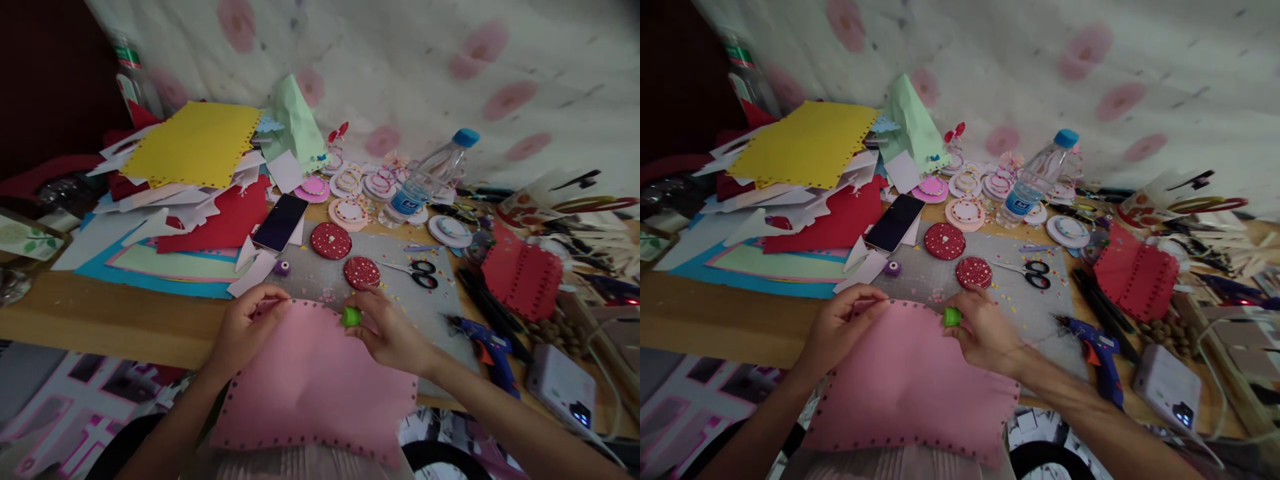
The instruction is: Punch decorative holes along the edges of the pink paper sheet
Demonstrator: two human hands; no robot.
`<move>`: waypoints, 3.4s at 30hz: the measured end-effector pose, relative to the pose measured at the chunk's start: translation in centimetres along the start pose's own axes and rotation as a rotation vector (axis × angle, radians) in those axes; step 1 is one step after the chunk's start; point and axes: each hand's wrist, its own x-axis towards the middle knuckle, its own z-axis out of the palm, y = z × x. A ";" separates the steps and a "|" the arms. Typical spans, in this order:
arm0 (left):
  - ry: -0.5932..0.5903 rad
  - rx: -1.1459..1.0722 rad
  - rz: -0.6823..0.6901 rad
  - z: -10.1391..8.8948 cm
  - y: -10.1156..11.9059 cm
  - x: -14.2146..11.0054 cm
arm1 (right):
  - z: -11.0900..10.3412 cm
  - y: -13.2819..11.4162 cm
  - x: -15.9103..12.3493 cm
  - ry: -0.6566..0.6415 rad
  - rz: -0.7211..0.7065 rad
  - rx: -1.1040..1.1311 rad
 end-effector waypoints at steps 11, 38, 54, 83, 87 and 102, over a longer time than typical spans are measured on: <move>0.025 0.090 0.014 -1.4 -0.6 0.5 | -0.4 0.6 -0.3 -0.043 0.071 0.097; 0.060 0.125 -0.025 -2.3 -1.3 0.5 | 0.5 2.0 -0.7 0.028 0.111 0.040; 0.087 0.144 -0.013 -2.9 -1.1 0.6 | -0.3 2.5 -1.2 0.025 0.082 0.087; 0.144 0.194 0.000 -4.3 -1.7 1.0 | -1.0 3.5 -1.7 0.027 0.082 0.142; 0.154 0.214 0.016 -5.1 -1.8 1.1 | -2.4 3.9 -2.5 -0.033 0.124 0.314; 0.113 0.294 0.137 -3.4 -3.2 2.8 | -2.5 7.3 -2.8 0.505 0.215 0.567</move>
